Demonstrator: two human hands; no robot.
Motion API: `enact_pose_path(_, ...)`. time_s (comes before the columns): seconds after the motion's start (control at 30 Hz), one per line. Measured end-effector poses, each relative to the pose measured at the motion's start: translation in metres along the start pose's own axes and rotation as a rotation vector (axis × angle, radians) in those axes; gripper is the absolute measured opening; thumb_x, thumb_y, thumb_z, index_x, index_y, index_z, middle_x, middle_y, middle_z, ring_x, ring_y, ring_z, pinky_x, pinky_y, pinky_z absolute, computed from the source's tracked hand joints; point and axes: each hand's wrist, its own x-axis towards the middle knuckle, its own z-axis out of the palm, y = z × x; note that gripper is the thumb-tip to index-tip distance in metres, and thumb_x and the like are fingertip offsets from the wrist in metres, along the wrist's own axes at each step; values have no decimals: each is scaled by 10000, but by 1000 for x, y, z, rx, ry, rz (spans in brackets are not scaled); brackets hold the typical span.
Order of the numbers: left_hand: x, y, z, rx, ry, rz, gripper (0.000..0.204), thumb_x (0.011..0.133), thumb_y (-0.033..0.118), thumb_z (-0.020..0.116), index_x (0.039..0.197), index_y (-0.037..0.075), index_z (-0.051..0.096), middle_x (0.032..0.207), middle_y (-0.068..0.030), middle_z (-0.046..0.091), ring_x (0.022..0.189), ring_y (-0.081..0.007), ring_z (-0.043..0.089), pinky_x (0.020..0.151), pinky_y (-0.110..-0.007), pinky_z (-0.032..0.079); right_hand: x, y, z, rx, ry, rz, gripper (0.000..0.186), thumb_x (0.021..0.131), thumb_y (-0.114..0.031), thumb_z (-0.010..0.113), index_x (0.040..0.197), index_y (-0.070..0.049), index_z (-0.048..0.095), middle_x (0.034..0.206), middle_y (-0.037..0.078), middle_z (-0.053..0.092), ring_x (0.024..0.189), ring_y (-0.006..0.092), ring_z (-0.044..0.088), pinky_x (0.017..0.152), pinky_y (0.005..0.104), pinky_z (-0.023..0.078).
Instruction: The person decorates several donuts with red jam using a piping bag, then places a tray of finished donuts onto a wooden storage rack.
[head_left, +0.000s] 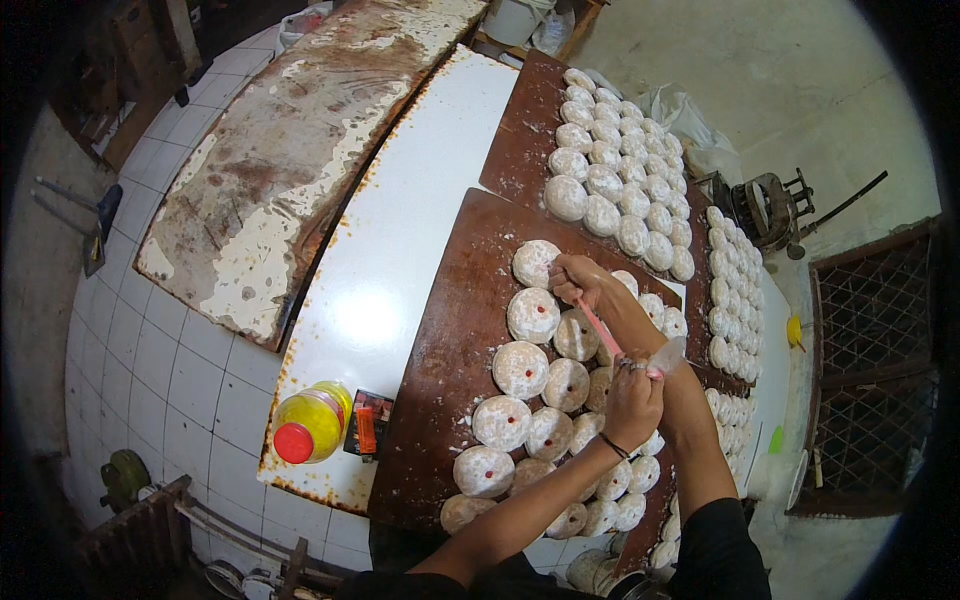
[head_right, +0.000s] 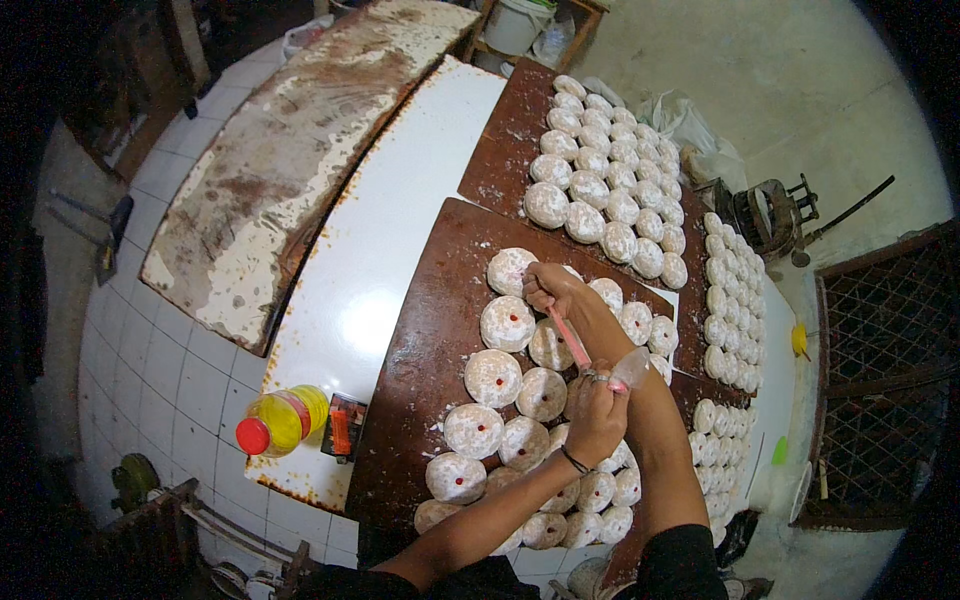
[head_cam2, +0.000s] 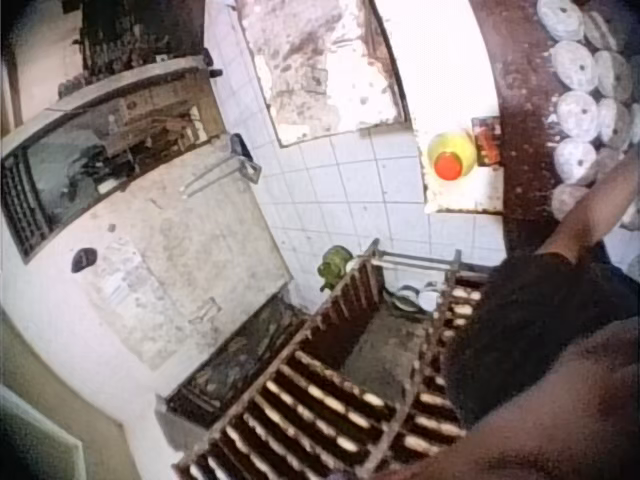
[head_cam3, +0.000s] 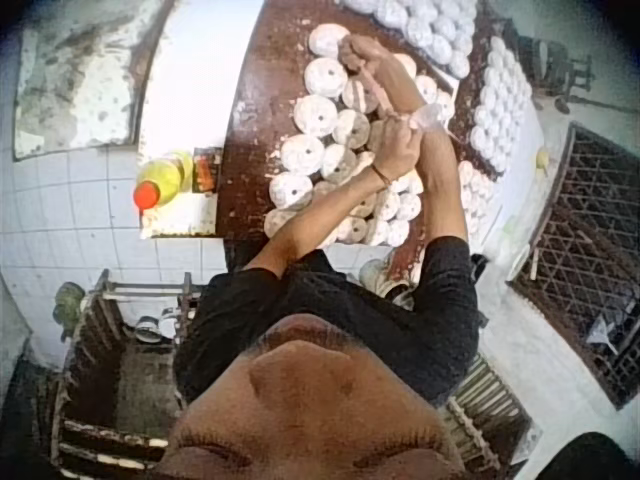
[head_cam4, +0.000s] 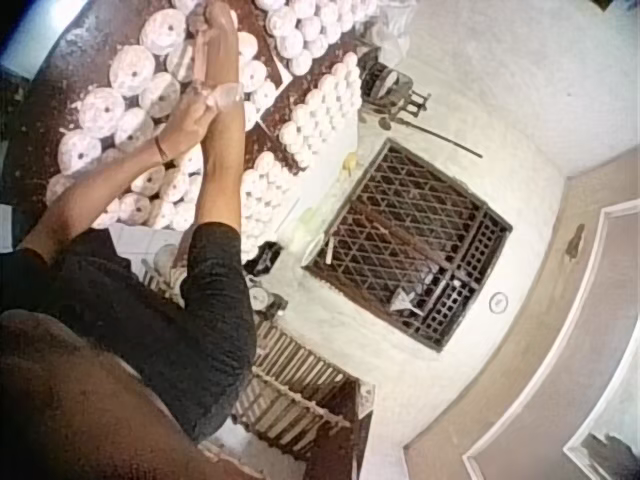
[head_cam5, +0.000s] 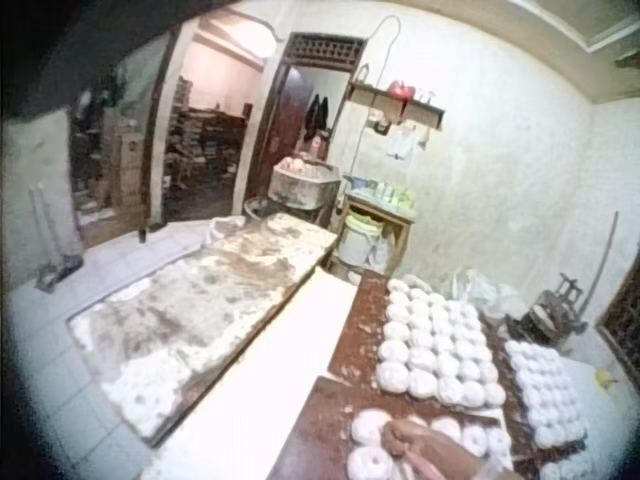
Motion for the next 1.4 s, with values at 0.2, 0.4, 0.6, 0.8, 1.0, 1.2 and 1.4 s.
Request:
enact_pose_path(0.2,-1,2,-5,72,32,52,207,796,110,425,883,-78,427,839,-254,464,807,-406,440,722,-431,347,0,0,8,-8,44,-4,236,794,-125,385,571,-125,309,480,-45,282,336,36,212,256,171,195)
enact_pose_path(0.4,-5,9,-15,7,-52,-52,248,775,96,447,961,-68,429,982,-238,426,917,-374,417,814,-416,329,-7,3,9,43,12,4,223,808,-120,369,590,-113,326,483,-37,307,337,33,223,260,172,187)
enact_pose_path(0.6,-4,49,-45,89,-255,187,387,709,51,469,1092,15,428,1184,-200,291,1075,-356,296,920,-437,232,-74,-4,1,24,-47,-57,222,842,-143,377,624,-105,357,504,-49,317,352,24,207,269,164,157)
enact_pose_path(0.8,13,71,-72,223,-629,502,485,618,-15,499,1099,35,459,1186,-182,319,1098,-359,305,938,-429,234,-260,5,2,70,82,-396,255,869,-227,405,641,-117,371,485,-77,262,358,13,184,278,148,150)
enact_pose_path(1.0,123,-17,-113,638,-93,302,316,693,58,577,992,-8,497,970,-183,483,926,-308,465,790,-359,391,-451,175,-43,471,900,-820,216,831,-265,442,843,-50,446,551,4,415,388,89,393,258,152,271)
enact_pose_path(1.2,171,-75,-119,940,-526,313,536,626,228,689,1084,43,481,1009,-197,465,971,-336,442,817,-396,386,-532,325,-46,814,1593,-899,240,853,-349,415,784,-120,420,519,-61,350,338,21,286,238,165,200)
enact_pose_path(1.4,176,-93,-109,1017,-672,314,457,585,249,701,978,61,563,997,-196,487,964,-332,442,826,-400,381,-548,350,-19,573,933,-924,276,837,-239,452,644,-71,348,521,12,306,415,90,255,337,213,241)
